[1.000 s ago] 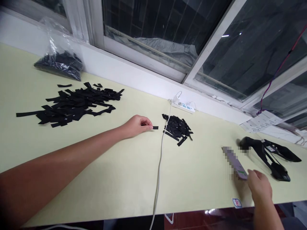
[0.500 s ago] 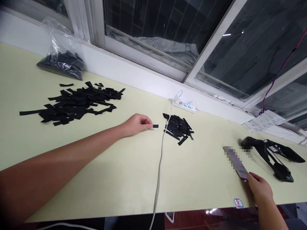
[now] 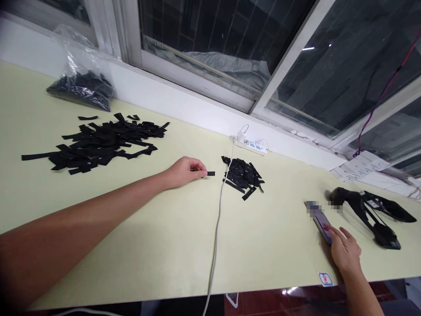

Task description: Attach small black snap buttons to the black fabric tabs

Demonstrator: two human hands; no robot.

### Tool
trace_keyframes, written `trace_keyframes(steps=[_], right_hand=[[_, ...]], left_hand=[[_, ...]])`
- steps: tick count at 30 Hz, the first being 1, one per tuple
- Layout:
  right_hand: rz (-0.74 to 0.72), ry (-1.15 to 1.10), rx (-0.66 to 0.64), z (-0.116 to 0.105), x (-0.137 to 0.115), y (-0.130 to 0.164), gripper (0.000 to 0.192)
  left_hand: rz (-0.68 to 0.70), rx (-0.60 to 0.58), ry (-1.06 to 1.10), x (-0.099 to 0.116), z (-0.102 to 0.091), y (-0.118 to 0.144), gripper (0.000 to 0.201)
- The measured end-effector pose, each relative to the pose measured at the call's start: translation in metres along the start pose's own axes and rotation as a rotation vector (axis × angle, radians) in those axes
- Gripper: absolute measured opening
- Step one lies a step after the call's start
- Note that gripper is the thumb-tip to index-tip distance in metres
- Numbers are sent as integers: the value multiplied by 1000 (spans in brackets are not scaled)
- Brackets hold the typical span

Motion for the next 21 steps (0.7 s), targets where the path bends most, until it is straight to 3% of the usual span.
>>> trace_keyframes(steps=[8, 15, 21], right_hand=[[138, -162, 16, -3, 12, 5, 62], [193, -232, 11, -8, 1, 17, 57], [320, -236, 34, -12, 10, 23, 50]], left_hand=[[7, 4, 2, -3, 0, -1, 21], [14, 10, 17, -4, 0, -1, 21], [11, 25, 24, -4, -2, 0, 21]])
Point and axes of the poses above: each hand's wrist, its own y-axis away from the middle knuckle, its own z-axis out of the palm, x = y × z, the point moved 8 cm from there along -y, towards the middle knuckle, and after that the axes turned 7 degrees about z, right-handed, at the moved point
